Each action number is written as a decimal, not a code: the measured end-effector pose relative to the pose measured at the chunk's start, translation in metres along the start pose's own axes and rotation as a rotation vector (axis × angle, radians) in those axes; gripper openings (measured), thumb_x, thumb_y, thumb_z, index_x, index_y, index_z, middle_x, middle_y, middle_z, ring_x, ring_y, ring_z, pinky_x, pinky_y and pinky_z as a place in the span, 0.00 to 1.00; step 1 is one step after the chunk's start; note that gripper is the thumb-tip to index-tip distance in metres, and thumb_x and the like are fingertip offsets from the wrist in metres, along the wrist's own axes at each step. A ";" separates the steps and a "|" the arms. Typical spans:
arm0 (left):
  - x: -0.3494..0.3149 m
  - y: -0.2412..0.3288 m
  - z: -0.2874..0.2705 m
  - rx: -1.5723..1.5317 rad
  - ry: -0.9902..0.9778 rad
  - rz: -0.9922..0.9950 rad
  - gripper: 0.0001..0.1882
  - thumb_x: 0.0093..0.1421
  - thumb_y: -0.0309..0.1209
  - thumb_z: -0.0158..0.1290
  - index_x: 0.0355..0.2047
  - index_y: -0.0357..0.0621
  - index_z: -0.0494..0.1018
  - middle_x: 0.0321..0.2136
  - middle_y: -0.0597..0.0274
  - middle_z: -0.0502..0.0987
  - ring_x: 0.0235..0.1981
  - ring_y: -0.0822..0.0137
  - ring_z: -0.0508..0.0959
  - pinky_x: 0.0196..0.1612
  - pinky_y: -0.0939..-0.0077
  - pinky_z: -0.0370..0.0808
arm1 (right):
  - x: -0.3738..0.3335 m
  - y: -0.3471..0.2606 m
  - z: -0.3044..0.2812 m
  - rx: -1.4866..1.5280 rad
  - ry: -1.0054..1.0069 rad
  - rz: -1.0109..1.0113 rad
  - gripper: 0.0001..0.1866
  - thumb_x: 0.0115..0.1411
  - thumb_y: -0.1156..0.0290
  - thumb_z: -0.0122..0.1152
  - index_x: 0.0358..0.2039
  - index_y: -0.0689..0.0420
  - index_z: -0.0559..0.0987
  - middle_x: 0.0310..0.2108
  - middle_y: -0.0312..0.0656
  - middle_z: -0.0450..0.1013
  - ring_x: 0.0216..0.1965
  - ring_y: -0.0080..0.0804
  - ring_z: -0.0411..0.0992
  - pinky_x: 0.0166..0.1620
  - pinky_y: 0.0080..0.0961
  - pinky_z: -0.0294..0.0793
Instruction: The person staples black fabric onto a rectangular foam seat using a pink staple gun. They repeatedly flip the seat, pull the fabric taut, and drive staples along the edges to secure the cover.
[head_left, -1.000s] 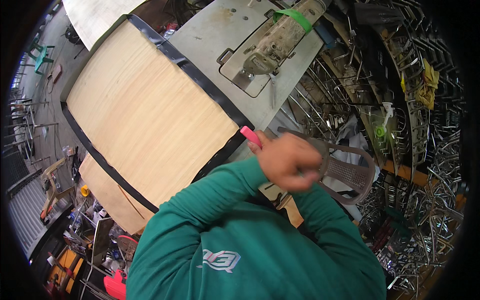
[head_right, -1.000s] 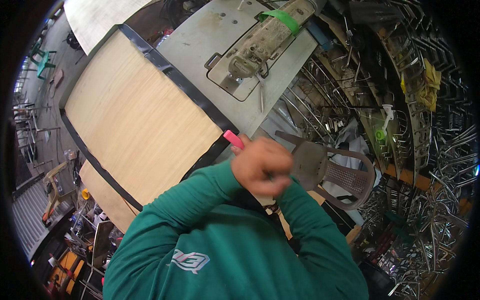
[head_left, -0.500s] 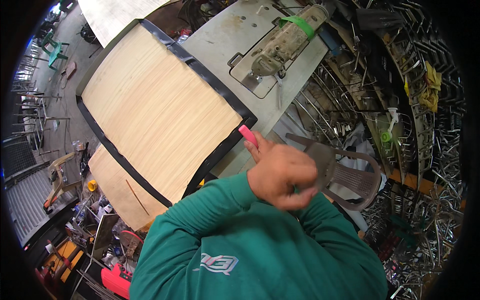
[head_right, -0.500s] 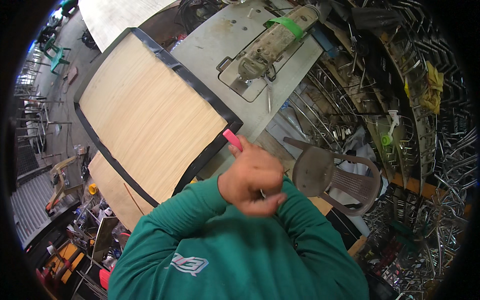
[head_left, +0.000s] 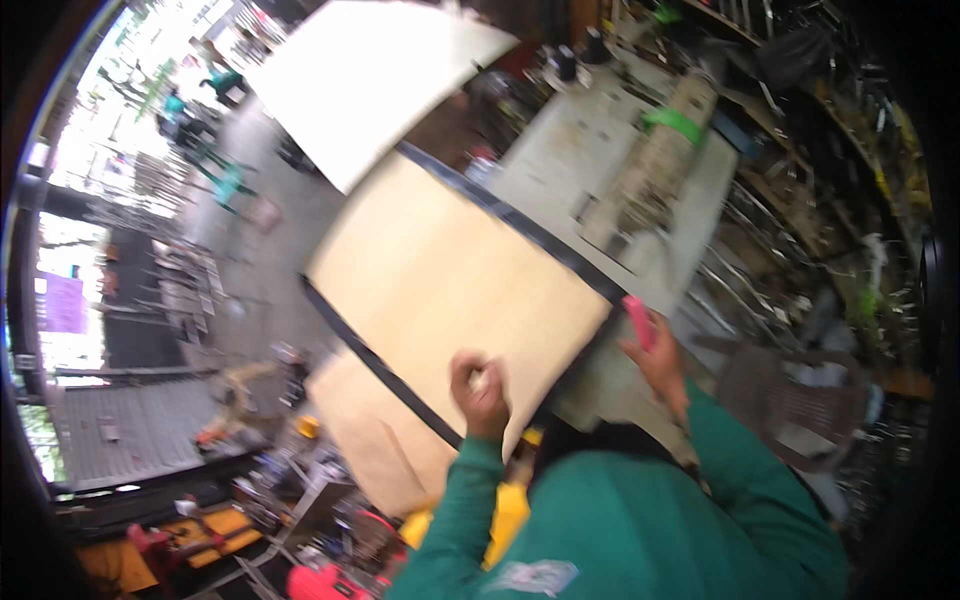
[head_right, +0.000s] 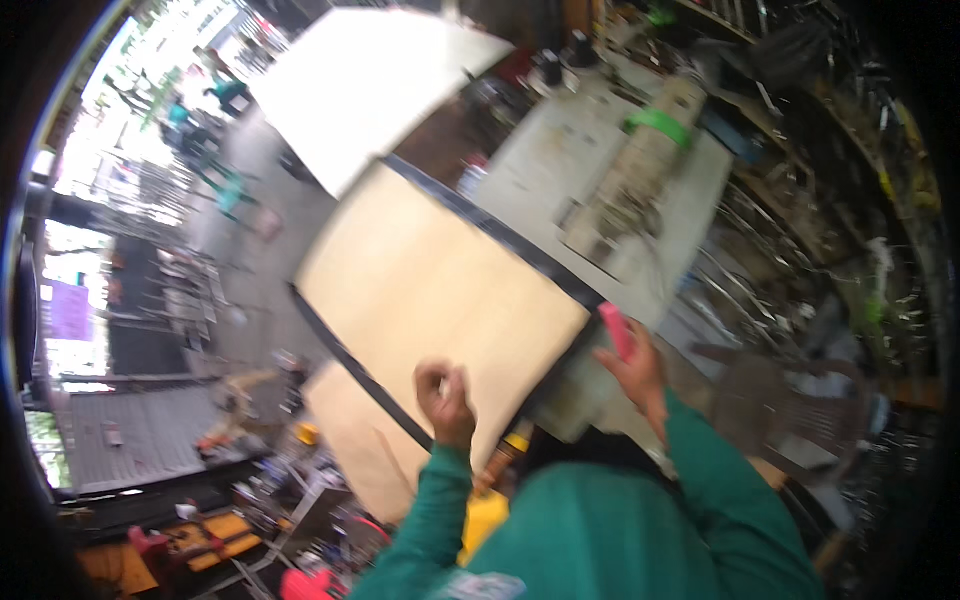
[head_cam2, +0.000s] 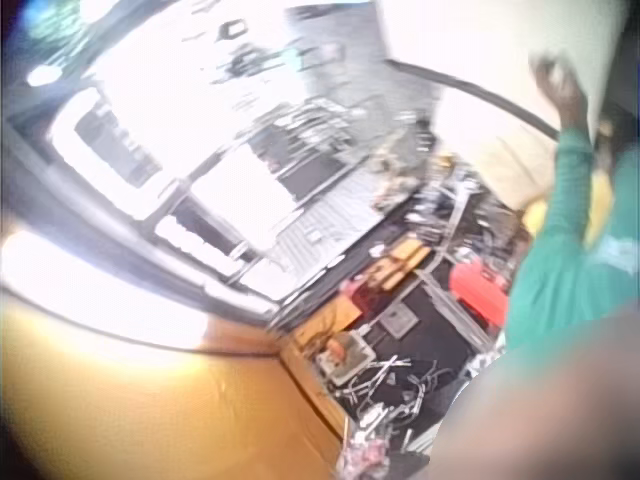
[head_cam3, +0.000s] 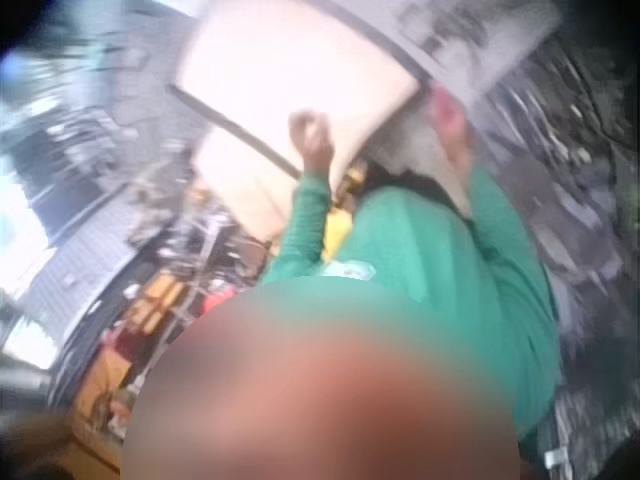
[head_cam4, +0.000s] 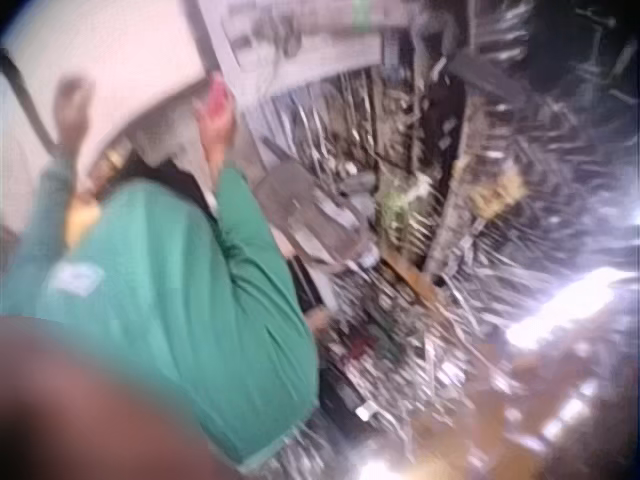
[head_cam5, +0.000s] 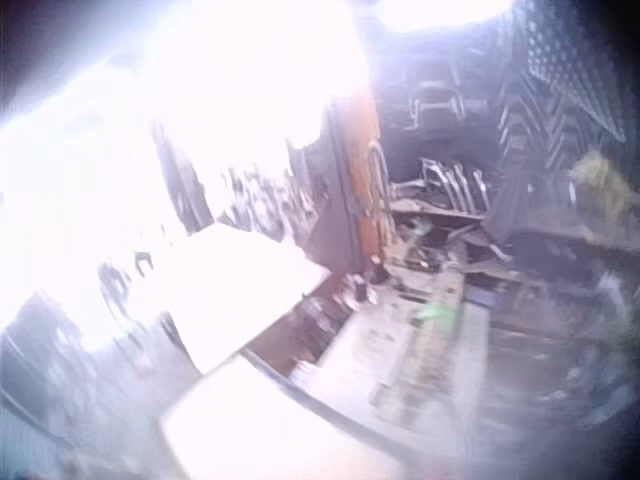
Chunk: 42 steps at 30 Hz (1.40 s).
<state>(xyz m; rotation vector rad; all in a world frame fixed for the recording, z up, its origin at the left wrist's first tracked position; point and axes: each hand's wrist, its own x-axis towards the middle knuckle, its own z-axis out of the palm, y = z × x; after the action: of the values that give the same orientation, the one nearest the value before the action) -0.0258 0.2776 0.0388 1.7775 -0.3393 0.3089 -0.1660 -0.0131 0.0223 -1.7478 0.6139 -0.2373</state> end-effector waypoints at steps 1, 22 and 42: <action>0.006 -0.032 -0.039 0.037 0.170 -0.125 0.09 0.72 0.32 0.63 0.42 0.44 0.73 0.36 0.66 0.75 0.37 0.72 0.75 0.46 0.71 0.75 | 0.011 -0.004 0.014 -0.015 0.054 -0.115 0.46 0.65 0.52 0.78 0.77 0.52 0.68 0.63 0.52 0.81 0.62 0.46 0.81 0.59 0.44 0.81; -0.115 -0.042 -0.022 0.826 0.411 -0.363 0.33 0.66 0.52 0.68 0.59 0.38 0.78 0.55 0.45 0.82 0.53 0.49 0.82 0.59 0.56 0.79 | 0.046 0.057 -0.058 -0.532 -0.332 -0.213 0.38 0.67 0.42 0.71 0.74 0.41 0.74 0.49 0.55 0.85 0.48 0.62 0.83 0.50 0.52 0.82; -0.064 0.069 0.108 1.162 -1.353 -0.178 0.30 0.72 0.61 0.57 0.44 0.47 0.91 0.35 0.55 0.90 0.39 0.53 0.88 0.59 0.50 0.72 | -0.124 0.151 -0.119 -0.164 -0.268 0.259 0.28 0.68 0.50 0.74 0.61 0.53 0.81 0.44 0.57 0.85 0.47 0.63 0.83 0.49 0.48 0.81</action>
<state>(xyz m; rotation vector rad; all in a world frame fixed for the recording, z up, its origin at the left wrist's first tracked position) -0.1085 0.1619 0.0512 2.9215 -1.0730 -1.1391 -0.3672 -0.0719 -0.0691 -1.7953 0.6678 0.2301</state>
